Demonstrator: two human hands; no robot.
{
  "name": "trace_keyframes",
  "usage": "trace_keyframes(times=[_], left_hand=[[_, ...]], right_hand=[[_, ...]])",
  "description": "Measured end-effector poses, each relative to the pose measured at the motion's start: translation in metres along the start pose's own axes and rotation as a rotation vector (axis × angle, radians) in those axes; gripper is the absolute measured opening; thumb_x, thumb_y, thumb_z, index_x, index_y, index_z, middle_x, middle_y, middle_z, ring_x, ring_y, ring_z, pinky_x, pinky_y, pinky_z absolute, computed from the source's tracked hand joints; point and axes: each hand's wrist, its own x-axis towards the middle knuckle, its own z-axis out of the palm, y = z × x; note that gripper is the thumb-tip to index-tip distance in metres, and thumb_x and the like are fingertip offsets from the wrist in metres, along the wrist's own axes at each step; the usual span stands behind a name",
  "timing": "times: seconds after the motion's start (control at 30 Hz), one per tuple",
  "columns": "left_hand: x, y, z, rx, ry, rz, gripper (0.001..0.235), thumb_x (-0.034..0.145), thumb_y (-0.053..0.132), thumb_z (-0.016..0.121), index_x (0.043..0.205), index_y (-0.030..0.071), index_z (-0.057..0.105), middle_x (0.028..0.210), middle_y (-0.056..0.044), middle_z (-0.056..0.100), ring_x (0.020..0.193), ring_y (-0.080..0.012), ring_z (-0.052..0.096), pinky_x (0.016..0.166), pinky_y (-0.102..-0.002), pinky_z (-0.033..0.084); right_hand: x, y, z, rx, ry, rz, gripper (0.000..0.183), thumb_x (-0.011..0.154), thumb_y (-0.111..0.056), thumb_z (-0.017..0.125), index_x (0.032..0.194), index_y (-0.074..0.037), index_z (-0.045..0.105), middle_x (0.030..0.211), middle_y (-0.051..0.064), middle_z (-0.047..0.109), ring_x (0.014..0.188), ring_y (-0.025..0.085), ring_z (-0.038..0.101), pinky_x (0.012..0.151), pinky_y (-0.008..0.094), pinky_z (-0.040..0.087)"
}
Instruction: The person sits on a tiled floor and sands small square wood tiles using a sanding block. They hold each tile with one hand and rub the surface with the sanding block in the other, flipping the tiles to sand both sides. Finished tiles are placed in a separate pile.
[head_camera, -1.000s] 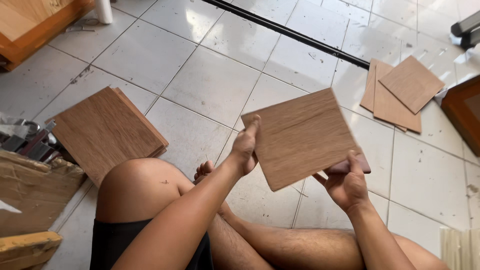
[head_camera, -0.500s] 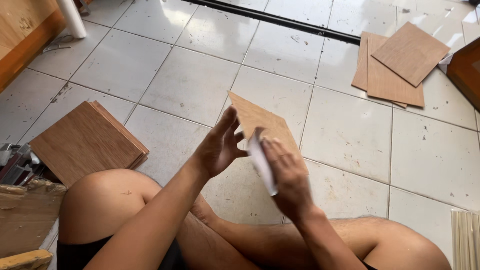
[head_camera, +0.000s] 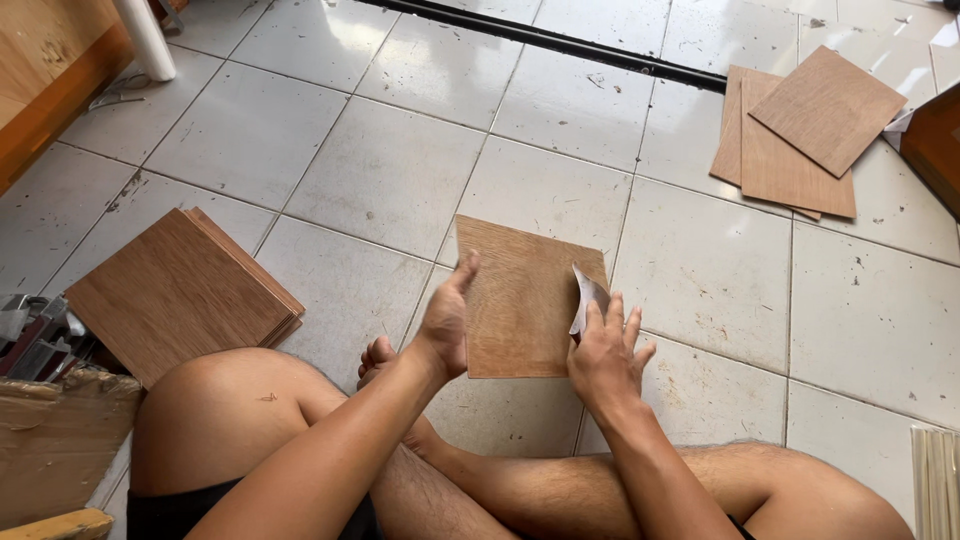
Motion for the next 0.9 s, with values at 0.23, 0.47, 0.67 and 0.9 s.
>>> trace_keyframes(times=[0.23,0.47,0.67,0.9], left_hand=[[0.023,-0.021,-0.008,-0.071,-0.102,-0.097,0.033,0.106,0.053,0.072,0.124,0.027,0.083,0.126,-0.011,0.086,0.115,-0.0316,0.081,0.105,-0.05,0.065],[-0.05,0.007,0.043,0.085,-0.067,-0.046,0.061,0.106,0.058,0.063,0.158,0.026,0.07,0.143,-0.014,0.078,0.124,-0.0354,0.075,0.11,-0.057,0.06],[-0.032,0.001,0.04,0.001,-0.107,-0.028,0.058,0.107,0.058,0.064,0.148,0.019,0.077,0.141,-0.014,0.08,0.122,-0.0344,0.078,0.108,-0.054,0.062],[-0.061,0.003,0.041,0.108,-0.143,-0.039,0.062,0.108,0.058,0.06,0.159,0.024,0.069,0.148,-0.015,0.075,0.129,-0.0391,0.073,0.113,-0.058,0.057]], right_hand=[[-0.068,-0.111,-0.086,0.466,-0.041,-0.498,0.076,0.113,-0.031,0.055,0.181,-0.035,0.022,0.192,0.001,0.01,0.173,0.04,0.004,0.13,0.077,0.004],[-0.004,-0.033,-0.06,0.086,0.239,0.016,0.073,0.105,-0.03,0.064,0.173,-0.018,0.044,0.189,0.023,0.018,0.169,0.059,0.009,0.119,0.094,0.013],[-0.052,-0.09,-0.071,0.481,0.175,-0.575,0.072,0.114,-0.031,0.051,0.177,-0.004,0.031,0.185,0.022,0.03,0.169,0.047,0.024,0.132,0.066,0.021],[0.025,-0.017,-0.032,0.521,0.163,0.116,0.078,0.117,-0.062,0.038,0.183,-0.023,0.021,0.19,0.01,0.017,0.173,0.043,0.014,0.136,0.069,0.014]])
